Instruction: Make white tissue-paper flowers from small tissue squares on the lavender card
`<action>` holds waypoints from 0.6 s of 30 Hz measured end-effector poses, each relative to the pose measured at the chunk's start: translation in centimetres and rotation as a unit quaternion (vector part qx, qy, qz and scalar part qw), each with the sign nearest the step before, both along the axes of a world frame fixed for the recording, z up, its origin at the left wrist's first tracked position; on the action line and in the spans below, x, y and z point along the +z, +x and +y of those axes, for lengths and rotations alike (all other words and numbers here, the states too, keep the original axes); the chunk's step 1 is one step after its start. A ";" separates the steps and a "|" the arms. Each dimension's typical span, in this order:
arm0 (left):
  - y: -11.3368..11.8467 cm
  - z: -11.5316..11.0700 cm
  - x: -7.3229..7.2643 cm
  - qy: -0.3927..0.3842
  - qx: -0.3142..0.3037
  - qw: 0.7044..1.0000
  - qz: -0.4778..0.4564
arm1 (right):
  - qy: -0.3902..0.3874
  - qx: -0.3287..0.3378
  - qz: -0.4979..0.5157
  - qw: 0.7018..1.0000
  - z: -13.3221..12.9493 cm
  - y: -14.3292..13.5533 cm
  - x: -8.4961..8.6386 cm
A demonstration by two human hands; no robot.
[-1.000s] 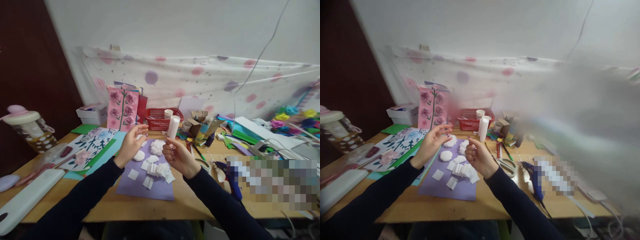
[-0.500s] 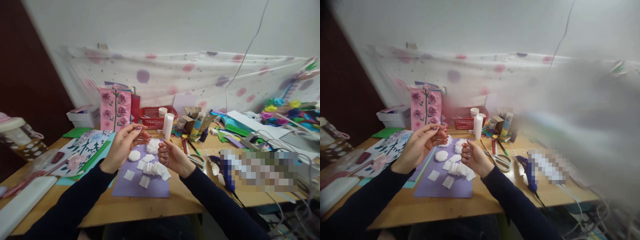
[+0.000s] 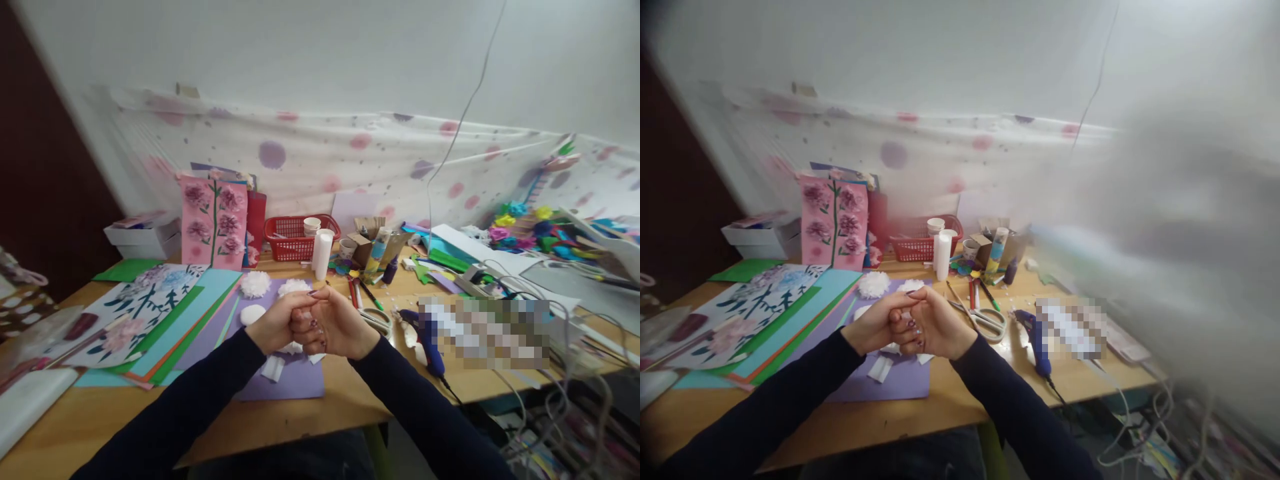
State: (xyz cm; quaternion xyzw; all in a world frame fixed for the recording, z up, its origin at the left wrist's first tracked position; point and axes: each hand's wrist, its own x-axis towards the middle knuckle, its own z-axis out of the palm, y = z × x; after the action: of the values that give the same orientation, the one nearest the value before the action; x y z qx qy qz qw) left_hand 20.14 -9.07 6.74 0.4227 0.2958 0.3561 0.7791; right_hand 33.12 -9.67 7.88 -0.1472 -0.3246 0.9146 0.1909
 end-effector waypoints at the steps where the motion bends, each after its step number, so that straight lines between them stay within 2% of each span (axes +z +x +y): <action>1: -0.2 -0.1 0.0 0.043 0.016 0.999 0.023 | -0.004 -0.004 -0.011 1.000 0.0 0.2 -0.1; 3: -0.8 -0.2 0.2 0.176 0.059 0.976 0.111 | -0.014 -0.017 -0.037 0.999 0.0 0.4 -0.4; 5: -1.5 -0.3 0.4 0.325 0.107 0.911 0.231 | -0.023 -0.042 -0.049 0.998 0.0 0.3 -0.6; 7: -1.7 -0.3 0.6 0.422 0.143 0.835 0.323 | -0.033 -0.086 -0.036 0.995 -0.1 -0.1 -0.7; 10: -1.1 -0.1 0.5 0.504 0.171 0.742 0.406 | -0.070 -0.184 0.008 0.980 -0.4 -1.2 -0.3; 13: 0.4 -0.4 0.1 0.574 0.173 0.655 0.459 | -0.117 -0.295 0.062 0.946 -0.5 -1.9 0.1; 14: 0.9 -0.6 -0.1 0.588 0.172 0.633 0.473 | -0.125 -0.328 0.069 0.934 -0.5 -2.0 0.1; 16: 1.6 -1.4 -0.4 0.605 0.160 0.606 0.492 | -0.132 -0.367 0.055 0.919 -0.1 -1.8 -0.2; 18: 1.8 -2.1 -0.5 0.625 0.138 0.586 0.497 | -0.137 -0.368 0.021 0.920 0.3 -1.4 -0.7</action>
State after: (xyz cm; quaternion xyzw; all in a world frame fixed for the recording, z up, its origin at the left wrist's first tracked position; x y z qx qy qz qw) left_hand 21.97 -11.20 6.20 0.8707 0.3965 0.2910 -0.0040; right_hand 31.73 -9.39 7.18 -0.2613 -0.1152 0.8184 0.4987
